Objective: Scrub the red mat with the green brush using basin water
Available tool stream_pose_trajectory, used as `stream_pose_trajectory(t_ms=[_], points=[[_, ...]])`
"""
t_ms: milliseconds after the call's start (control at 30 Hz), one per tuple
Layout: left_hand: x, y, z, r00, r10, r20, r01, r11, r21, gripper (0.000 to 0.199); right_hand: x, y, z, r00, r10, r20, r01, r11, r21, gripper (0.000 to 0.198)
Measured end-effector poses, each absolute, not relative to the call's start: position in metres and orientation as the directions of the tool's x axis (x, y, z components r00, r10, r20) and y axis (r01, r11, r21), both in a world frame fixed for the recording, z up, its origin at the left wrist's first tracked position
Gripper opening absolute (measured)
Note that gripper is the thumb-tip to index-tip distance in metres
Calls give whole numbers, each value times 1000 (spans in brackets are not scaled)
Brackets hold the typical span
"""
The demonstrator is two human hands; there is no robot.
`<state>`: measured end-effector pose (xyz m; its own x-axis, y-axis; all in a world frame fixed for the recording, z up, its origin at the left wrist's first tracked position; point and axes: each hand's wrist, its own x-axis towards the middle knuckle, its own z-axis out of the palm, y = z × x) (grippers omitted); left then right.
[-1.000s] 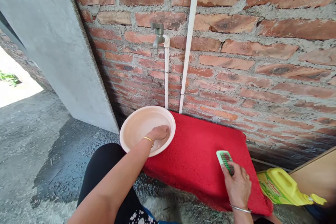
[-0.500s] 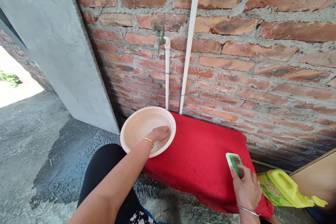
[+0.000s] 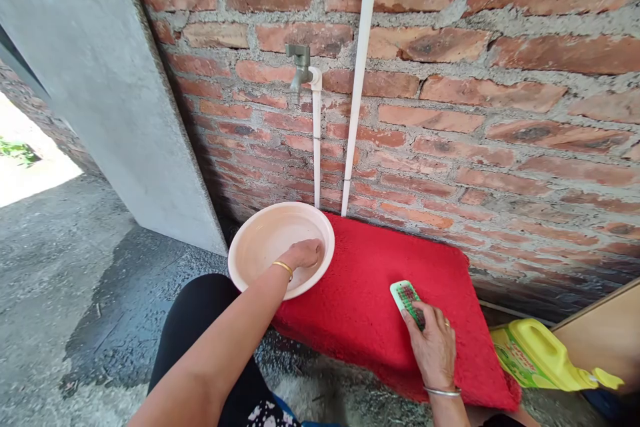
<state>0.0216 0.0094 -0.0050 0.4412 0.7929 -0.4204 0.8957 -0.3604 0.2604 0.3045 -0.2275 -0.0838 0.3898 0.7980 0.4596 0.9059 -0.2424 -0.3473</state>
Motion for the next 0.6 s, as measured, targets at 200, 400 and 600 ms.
stream_pose_trajectory(t_ms=[200,400,600], points=[[23,6,2,427,794,-432,901,-337,272,30,320,-232,-80,478,727,493,878,-375,-299,70],[25,3,9,423,796,-432,902,-327,282,27,314,-232,-80,491,716,496,871,-410,-270,69],[24,3,8,433,801,-414,898,-343,276,24,310,-231,-79,489,725,485,872,-388,-299,68]])
